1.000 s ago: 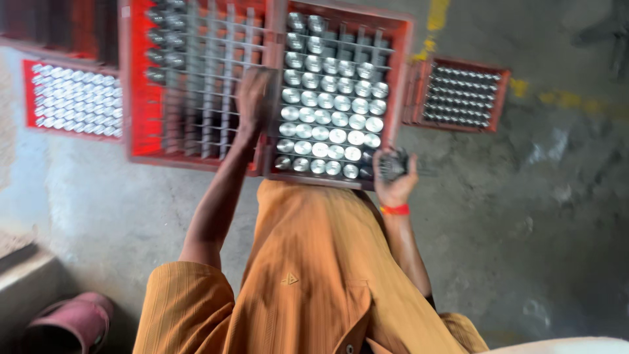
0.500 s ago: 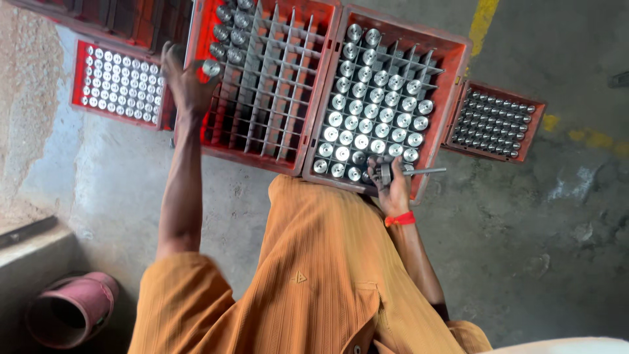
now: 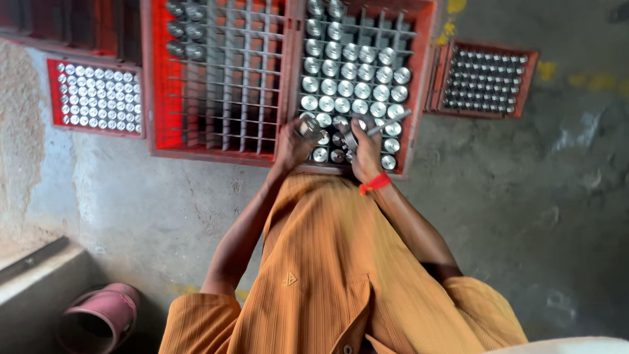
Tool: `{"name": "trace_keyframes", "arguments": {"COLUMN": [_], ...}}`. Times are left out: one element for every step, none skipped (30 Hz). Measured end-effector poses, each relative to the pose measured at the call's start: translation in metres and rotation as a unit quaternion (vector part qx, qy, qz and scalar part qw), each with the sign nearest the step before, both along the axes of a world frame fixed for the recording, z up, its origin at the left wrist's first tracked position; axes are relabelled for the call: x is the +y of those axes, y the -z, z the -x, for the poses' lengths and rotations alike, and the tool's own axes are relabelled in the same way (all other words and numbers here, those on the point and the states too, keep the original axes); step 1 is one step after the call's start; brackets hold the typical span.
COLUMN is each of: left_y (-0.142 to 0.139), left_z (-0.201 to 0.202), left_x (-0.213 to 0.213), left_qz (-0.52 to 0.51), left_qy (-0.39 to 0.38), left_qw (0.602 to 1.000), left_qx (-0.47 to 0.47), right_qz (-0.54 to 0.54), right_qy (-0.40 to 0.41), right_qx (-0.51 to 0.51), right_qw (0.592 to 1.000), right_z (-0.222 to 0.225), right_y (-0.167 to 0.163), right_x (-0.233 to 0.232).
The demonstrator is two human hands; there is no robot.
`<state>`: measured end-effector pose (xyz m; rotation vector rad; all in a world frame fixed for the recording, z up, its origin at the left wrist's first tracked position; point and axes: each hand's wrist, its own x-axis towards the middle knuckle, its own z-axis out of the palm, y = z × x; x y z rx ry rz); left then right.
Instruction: The person repeatedly picks small metal caps from a red crate and places them into a grid tray, filling it row by row. They then lift the filled tray and place it onto a metal table, repeating the process with another crate.
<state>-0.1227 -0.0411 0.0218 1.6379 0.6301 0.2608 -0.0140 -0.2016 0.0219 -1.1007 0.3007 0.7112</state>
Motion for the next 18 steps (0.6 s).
{"name": "trace_keyframes", "arguments": {"left_y": [-0.007, -0.014, -0.020, -0.025, -0.028, -0.030, -0.030, -0.029, -0.027, -0.025, -0.022, -0.018, -0.015, -0.010, -0.005, 0.000, 0.006, 0.011], "left_z": [-0.002, -0.005, -0.008, -0.013, -0.017, -0.021, -0.026, -0.030, -0.033, -0.035, -0.037, -0.038, -0.039, -0.041, -0.046, -0.053, -0.063, -0.076], "left_x": [-0.016, -0.030, -0.041, -0.049, -0.055, -0.060, -0.063, -0.065, -0.067, -0.070, -0.072, -0.073, -0.074, -0.073, -0.071, -0.067, -0.062, -0.057], "left_qz": [-0.043, -0.087, -0.131, -0.136, -0.140, -0.144, -0.141, -0.138, -0.135, -0.126, -0.119, -0.113, -0.074, -0.034, 0.003, -0.054, -0.109, -0.163], "left_qy": [0.030, 0.059, 0.085, 0.098, 0.110, 0.121, 0.146, 0.171, 0.196, 0.216, 0.236, 0.257, 0.270, 0.281, 0.290, 0.284, 0.275, 0.264], "left_qw": [0.997, 0.988, 0.973, 0.972, 0.971, 0.969, 0.965, 0.961, 0.956, 0.951, 0.945, 0.939, 0.948, 0.953, 0.956, 0.957, 0.955, 0.949], "left_qx": [0.057, 0.113, 0.168, 0.165, 0.162, 0.159, 0.163, 0.166, 0.172, 0.182, 0.191, 0.200, 0.153, 0.105, 0.054, 0.017, -0.021, -0.060], "right_qz": [-0.012, -0.026, -0.040, -0.054, -0.043, -0.032, -0.022, -0.025, -0.028, -0.032, -0.028, -0.026, -0.019, -0.007, 0.003, 0.012, -0.014, -0.040], "right_qy": [-0.002, 0.007, 0.014, 0.021, 0.015, 0.007, -0.001, -0.017, -0.034, -0.050, -0.053, -0.053, -0.053, -0.018, 0.016, 0.050, 0.100, 0.148], "right_qx": [-0.013, -0.023, -0.033, -0.042, -0.057, -0.072, -0.089, -0.123, -0.156, -0.189, -0.164, -0.141, -0.117, -0.072, -0.031, 0.008, 0.006, 0.004], "right_qw": [1.000, 0.999, 0.999, 0.997, 0.997, 0.997, 0.996, 0.992, 0.987, 0.980, 0.985, 0.988, 0.992, 0.997, 0.999, 0.999, 0.995, 0.988], "right_z": [-0.004, -0.006, -0.008, -0.010, -0.009, -0.007, -0.006, -0.006, -0.004, -0.003, -0.005, -0.009, -0.014, -0.019, -0.029, -0.040, -0.053, -0.066], "right_y": [-0.005, -0.008, -0.012, -0.014, -0.016, -0.017, -0.017, -0.017, -0.017, -0.017, -0.015, -0.012, -0.010, -0.007, -0.004, 0.000, 0.002, 0.004], "right_x": [0.003, 0.004, 0.004, 0.003, 0.000, -0.003, -0.007, -0.013, -0.018, -0.024, -0.029, -0.031, -0.038, -0.046, -0.053, -0.060, -0.071, -0.083]}}
